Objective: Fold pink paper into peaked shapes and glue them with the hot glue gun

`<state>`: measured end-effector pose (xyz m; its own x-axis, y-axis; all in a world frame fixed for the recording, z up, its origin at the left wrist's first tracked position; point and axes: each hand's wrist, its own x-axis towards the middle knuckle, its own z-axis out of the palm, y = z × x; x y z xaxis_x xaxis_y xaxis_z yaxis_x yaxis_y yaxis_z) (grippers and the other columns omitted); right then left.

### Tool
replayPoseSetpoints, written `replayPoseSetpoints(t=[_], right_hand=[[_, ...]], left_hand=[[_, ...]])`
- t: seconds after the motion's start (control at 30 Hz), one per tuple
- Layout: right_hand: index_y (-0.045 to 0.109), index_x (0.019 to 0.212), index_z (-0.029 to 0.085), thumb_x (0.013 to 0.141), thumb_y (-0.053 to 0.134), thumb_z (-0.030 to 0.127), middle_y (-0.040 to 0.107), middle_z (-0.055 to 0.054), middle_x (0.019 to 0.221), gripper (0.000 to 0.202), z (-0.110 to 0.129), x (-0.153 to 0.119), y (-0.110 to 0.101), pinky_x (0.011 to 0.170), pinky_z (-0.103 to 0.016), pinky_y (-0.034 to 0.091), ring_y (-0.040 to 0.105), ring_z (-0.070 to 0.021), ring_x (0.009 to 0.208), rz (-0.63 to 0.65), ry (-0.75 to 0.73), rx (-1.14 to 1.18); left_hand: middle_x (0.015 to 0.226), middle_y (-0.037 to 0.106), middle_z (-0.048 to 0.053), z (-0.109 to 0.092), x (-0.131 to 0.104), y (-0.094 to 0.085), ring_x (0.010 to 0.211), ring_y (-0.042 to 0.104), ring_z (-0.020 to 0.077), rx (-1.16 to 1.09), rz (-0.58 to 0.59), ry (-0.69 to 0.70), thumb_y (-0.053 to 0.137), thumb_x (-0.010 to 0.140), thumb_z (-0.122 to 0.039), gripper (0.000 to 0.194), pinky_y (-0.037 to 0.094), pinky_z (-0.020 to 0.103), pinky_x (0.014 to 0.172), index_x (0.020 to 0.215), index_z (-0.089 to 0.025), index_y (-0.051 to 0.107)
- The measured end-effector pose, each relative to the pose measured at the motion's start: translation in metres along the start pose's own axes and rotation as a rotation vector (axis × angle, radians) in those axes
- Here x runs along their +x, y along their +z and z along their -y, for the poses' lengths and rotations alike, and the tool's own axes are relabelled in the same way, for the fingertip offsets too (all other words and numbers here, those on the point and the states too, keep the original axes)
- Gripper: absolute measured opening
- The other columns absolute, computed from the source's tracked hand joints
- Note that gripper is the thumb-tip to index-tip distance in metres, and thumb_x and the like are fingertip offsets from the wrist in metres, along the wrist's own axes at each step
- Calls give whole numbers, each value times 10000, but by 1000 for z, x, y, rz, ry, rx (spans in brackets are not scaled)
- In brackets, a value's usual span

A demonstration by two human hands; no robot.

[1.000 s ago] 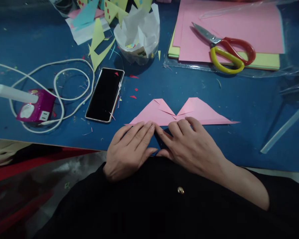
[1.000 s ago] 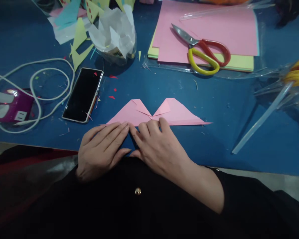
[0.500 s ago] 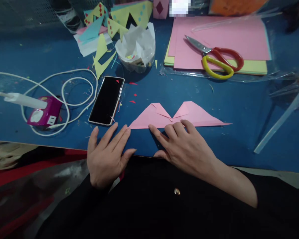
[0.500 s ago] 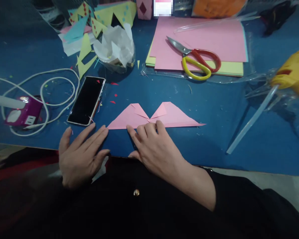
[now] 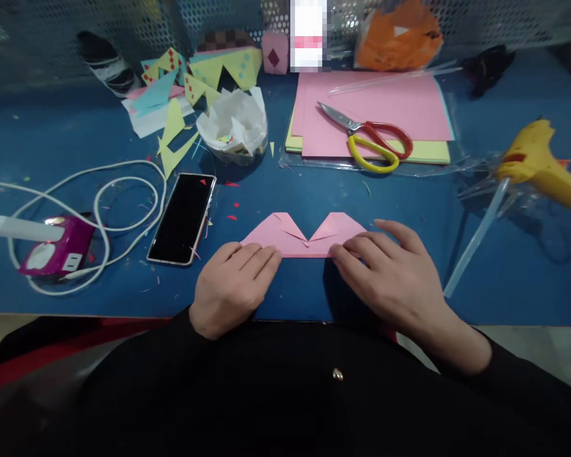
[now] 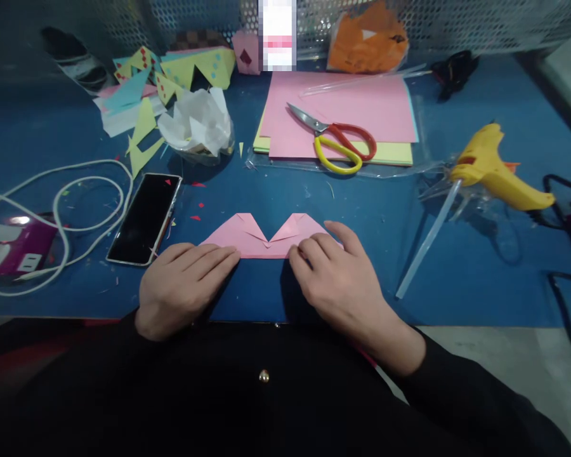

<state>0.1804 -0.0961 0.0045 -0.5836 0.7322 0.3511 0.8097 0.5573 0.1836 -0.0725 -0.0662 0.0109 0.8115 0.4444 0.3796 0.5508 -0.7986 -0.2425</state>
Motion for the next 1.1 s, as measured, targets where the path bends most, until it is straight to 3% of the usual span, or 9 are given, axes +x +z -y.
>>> replayPoseSetpoints(t=[0.13, 0.27, 0.4, 0.5, 0.6, 0.7, 0.93, 1.1], right_hand=[[704, 951, 176, 940, 506, 90, 692, -13, 780, 216, -3, 4, 5, 1016, -418, 402, 589, -172, 798, -9, -3, -29], [712, 1027, 129, 939, 507, 86, 730, -47, 849, 227, -1, 4, 6, 1008, -413, 422, 621, -178, 835, -8, 28, 17], [681, 1176, 114, 935, 591, 161, 764, -68, 1078, 261, 3, 0, 6, 1021, -407, 434, 655, -208, 1022, -42, 75, 101], [645, 1261, 106, 970, 567, 249, 719, -80, 1249, 334, 8, -1, 5, 1068, -404, 432, 620, -232, 1186, -17, -63, 185], [593, 1321, 26, 1006, 494, 322, 645, -156, 1352, 443, 10, 0, 4, 1087, -401, 439, 569, -251, 1287, 43, -147, 256], [564, 1341, -18, 1012, 475, 358, 625, -196, 1364, 507, 9, -2, 3, 1105, -400, 427, 555, -262, 1311, 83, -119, 281], [578, 1330, -18, 1006, 496, 369, 649, -178, 1337, 511, 10, -9, 0, 1098, -395, 412, 588, -269, 1259, 117, -47, 263], [533, 1383, 3, 1011, 477, 431, 624, -136, 1384, 569, 8, -15, -4, 1138, -403, 352, 524, -267, 1325, 153, 2, 217]], left_hand=[[1007, 787, 89, 5, 9, 5, 865, 724, 233, 16, 6, -15, 545, 923, -70, 212, 502, 360, 707, 1018, -110, 730], [1179, 741, 143, 1, 12, 7, 1014, 704, 277, -104, 52, -5, 581, 912, -83, 274, 533, 400, 828, 1163, -47, 685], [1338, 651, 165, -6, 13, 12, 1160, 651, 309, -204, 144, 56, 568, 976, -288, 410, 521, 428, 944, 1289, -27, 616], [1341, 645, 170, -6, 13, 15, 1179, 647, 306, -207, 151, 55, 518, 999, -367, 457, 525, 415, 943, 1280, -22, 623], [1323, 659, 149, -5, 14, 16, 1163, 660, 286, -209, 147, 45, 466, 1020, -382, 446, 529, 388, 935, 1247, -47, 653], [1336, 650, 137, -5, 13, 17, 1164, 660, 282, -227, 165, 31, 429, 1032, -393, 464, 524, 392, 946, 1265, -55, 643], [1335, 647, 177, -7, 12, 19, 1162, 657, 301, -236, 139, 9, 421, 1032, -384, 490, 526, 425, 919, 1291, -15, 614], [1327, 654, 171, -6, 12, 21, 1156, 663, 298, -246, 128, 3, 454, 1023, -357, 454, 525, 417, 914, 1294, -31, 617]])
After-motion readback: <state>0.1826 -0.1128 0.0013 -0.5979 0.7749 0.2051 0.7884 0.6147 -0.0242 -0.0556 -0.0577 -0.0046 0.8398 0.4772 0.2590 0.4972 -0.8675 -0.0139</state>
